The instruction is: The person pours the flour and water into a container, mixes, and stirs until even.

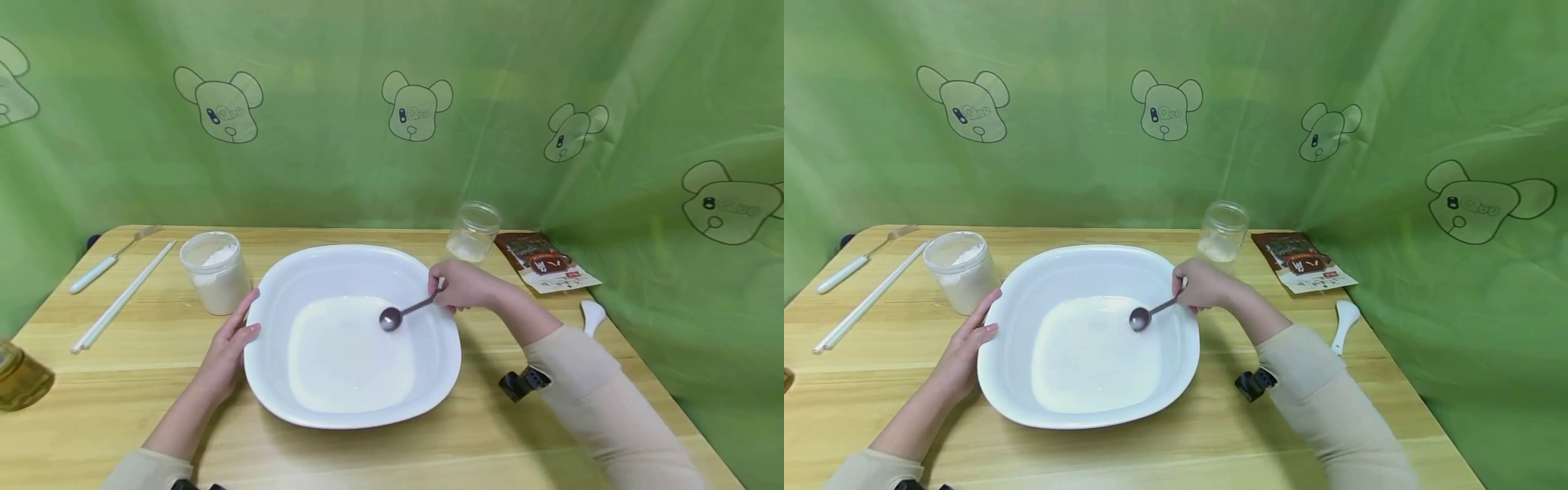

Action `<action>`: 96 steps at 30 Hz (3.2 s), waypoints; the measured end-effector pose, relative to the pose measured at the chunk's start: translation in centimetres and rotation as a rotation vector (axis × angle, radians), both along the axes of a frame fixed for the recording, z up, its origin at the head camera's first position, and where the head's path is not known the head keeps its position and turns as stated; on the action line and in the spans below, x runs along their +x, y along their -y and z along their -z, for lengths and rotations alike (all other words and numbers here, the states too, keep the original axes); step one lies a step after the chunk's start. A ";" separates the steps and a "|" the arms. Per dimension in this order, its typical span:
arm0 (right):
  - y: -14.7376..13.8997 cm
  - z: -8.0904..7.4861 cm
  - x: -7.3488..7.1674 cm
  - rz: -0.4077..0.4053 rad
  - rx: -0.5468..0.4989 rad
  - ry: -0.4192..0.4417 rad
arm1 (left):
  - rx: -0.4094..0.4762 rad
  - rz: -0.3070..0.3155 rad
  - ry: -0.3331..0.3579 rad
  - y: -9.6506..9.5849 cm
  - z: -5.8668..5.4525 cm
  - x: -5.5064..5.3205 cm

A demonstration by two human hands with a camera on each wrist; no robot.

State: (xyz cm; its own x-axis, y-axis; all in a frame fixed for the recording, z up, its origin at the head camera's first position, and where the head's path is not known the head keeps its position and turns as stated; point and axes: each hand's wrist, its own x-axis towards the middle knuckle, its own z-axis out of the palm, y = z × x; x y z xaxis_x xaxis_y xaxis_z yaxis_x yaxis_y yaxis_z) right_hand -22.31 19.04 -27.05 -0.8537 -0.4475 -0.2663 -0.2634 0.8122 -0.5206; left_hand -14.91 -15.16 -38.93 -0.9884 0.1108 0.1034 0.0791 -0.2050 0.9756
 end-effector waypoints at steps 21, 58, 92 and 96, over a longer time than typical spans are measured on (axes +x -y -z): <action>7.3 3.4 1.3 -0.159 -0.214 0.242 | -0.008 -0.011 0.003 0.1 0.1 0.1; 6.6 3.2 -1.1 -0.004 -0.137 0.028 | 0.007 -0.014 0.023 0.0 -0.1 0.1; 0.2 0.9 0.2 -0.016 -0.048 0.004 | 0.004 -0.009 0.007 0.0 0.1 -0.1; 1.9 1.6 -1.2 -0.010 -0.088 0.015 | 0.007 -0.009 0.007 0.0 0.0 -0.1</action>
